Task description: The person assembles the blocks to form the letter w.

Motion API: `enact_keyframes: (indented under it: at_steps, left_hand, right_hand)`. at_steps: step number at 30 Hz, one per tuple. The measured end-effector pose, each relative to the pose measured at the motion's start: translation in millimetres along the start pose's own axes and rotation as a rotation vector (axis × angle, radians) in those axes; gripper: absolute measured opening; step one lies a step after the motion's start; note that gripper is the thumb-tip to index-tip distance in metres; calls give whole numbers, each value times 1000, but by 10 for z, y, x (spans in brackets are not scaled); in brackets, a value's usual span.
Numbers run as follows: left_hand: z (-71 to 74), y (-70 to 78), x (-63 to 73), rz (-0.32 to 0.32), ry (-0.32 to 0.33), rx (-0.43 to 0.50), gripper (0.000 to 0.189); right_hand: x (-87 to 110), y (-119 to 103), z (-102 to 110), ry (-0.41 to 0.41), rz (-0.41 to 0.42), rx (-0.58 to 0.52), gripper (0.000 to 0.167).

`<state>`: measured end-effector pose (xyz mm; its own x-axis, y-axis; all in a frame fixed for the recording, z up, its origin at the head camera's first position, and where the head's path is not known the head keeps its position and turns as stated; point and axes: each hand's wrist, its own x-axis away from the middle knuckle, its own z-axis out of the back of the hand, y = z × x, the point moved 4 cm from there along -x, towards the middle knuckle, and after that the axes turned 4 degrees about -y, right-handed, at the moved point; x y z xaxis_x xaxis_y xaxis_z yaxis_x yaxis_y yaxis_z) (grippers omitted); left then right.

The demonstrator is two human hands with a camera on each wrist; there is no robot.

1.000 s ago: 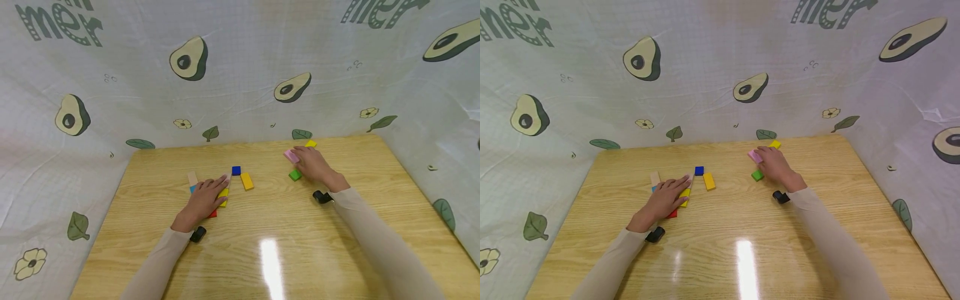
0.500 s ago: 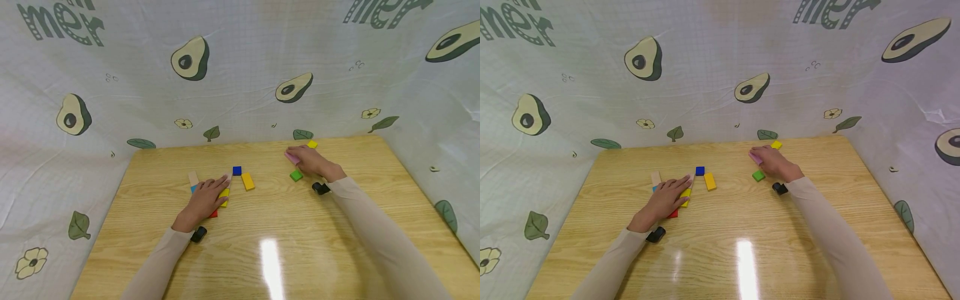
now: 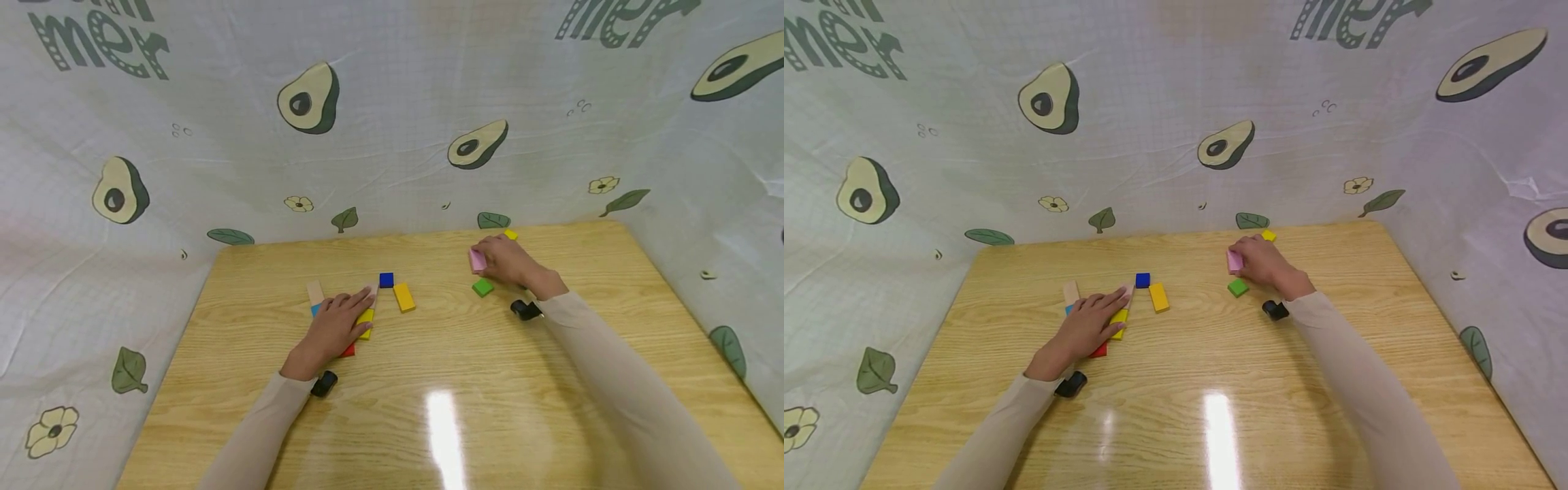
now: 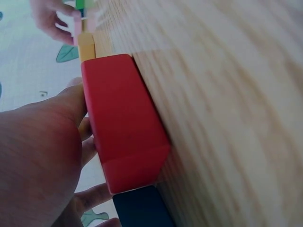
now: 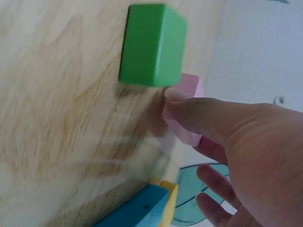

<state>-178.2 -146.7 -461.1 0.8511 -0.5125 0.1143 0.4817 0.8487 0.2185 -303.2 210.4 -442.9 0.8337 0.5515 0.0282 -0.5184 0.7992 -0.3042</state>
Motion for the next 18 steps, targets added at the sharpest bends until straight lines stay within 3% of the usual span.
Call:
enact_keyframes:
  at_steps: [5, 11, 18]
  left_hand:
    - [-19, -13, -8, 1, -6, -14, 59]
    - [-30, -18, -2, 3, -1, -16, 60]
    - [-29, -11, -2, -7, 25, -15, 59]
  right_hand:
    - [55, -154, 22, 33, 1, -13, 57]
    - [181, -482, 22, 60, 65, -5, 57]
    - [288, -753, -129, 47, 116, -14, 55]
